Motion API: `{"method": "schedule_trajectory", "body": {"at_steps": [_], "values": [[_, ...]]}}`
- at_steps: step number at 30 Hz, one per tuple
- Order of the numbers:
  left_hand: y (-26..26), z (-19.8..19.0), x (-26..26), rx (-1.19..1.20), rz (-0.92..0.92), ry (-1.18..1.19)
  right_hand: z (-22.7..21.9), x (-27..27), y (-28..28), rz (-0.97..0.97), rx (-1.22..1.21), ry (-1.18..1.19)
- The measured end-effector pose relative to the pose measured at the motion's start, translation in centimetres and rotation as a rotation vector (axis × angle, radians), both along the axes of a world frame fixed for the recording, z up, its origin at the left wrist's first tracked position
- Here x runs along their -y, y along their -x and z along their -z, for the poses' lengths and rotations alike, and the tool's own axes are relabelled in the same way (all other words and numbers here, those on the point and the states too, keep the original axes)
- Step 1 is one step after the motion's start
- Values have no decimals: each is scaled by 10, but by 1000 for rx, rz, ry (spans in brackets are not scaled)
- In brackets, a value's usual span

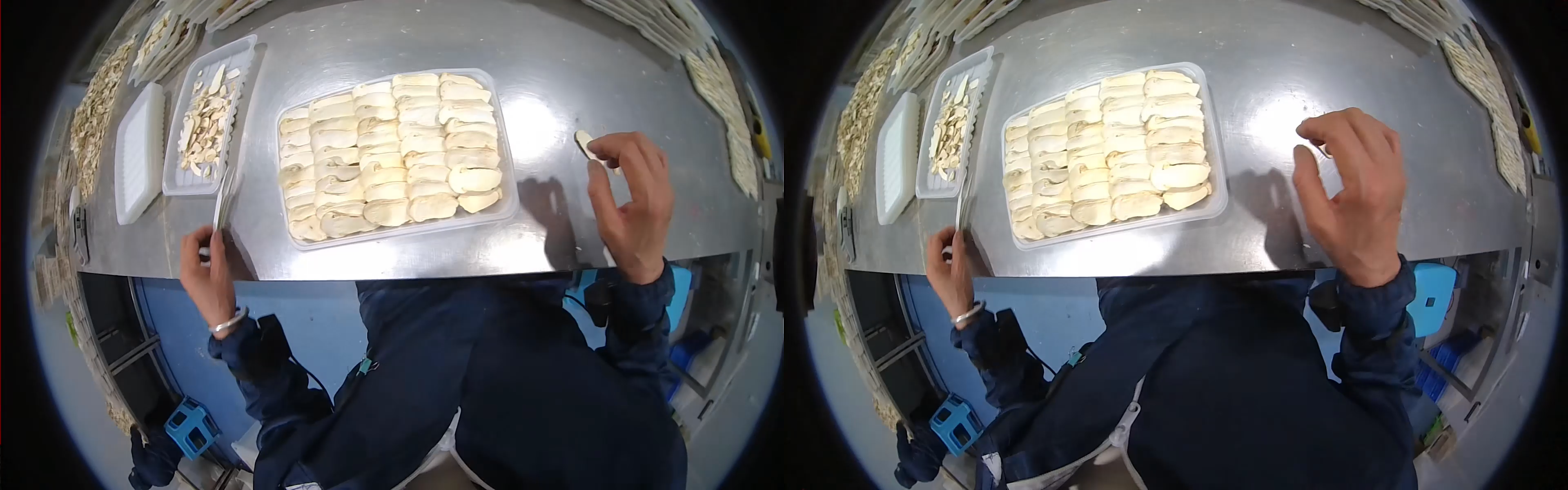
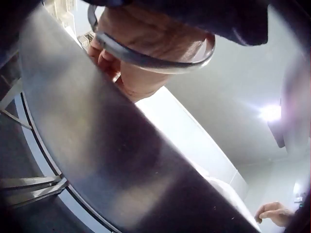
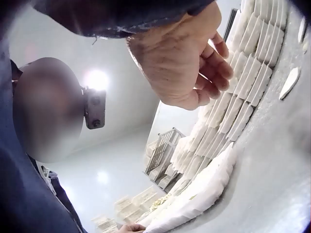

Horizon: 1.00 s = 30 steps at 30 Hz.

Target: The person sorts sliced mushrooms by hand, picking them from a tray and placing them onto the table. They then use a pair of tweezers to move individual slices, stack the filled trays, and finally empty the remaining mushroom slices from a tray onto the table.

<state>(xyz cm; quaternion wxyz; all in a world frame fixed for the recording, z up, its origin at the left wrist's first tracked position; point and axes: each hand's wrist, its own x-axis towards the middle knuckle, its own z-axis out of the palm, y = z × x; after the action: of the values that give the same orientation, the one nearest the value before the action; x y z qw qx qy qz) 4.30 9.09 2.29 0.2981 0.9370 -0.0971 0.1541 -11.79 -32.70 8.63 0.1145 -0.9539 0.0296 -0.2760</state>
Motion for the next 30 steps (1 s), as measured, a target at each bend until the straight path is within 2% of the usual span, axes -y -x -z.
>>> {"method": "schedule_trajectory", "body": {"at_steps": [2,3,4,6,7,8,9,12,15,20,24,28,30], "values": [[16,-7,-3,-72,-51,132,0,-9,0,-63,58,-10],[24,-12,2,-18,-14,248,-2,-18,2,-108,75,-3],[35,-24,16,5,36,397,-1,-25,2,-244,123,-10],[56,-42,39,-47,147,651,-1,-43,0,-480,195,-12],[64,-47,55,-118,255,792,-5,-57,-4,-528,204,8],[72,-51,72,-190,364,933,-8,-71,-8,-558,216,41],[80,-59,90,-260,370,902,-8,-79,-12,-571,226,70],[97,-75,122,-483,538,1072,-5,-88,-17,-524,170,76],[101,-77,129,-628,689,1023,-9,-84,-15,-492,70,11],[98,-79,137,-733,665,1113,-10,-81,-7,-524,176,-68],[99,-78,139,-801,742,999,-4,-89,-16,-516,211,-2],[98,-72,139,-955,843,1053,-2,-86,-16,-527,172,54],[96,-68,139,-934,935,1001,2,-84,-17,-557,200,18]]}}
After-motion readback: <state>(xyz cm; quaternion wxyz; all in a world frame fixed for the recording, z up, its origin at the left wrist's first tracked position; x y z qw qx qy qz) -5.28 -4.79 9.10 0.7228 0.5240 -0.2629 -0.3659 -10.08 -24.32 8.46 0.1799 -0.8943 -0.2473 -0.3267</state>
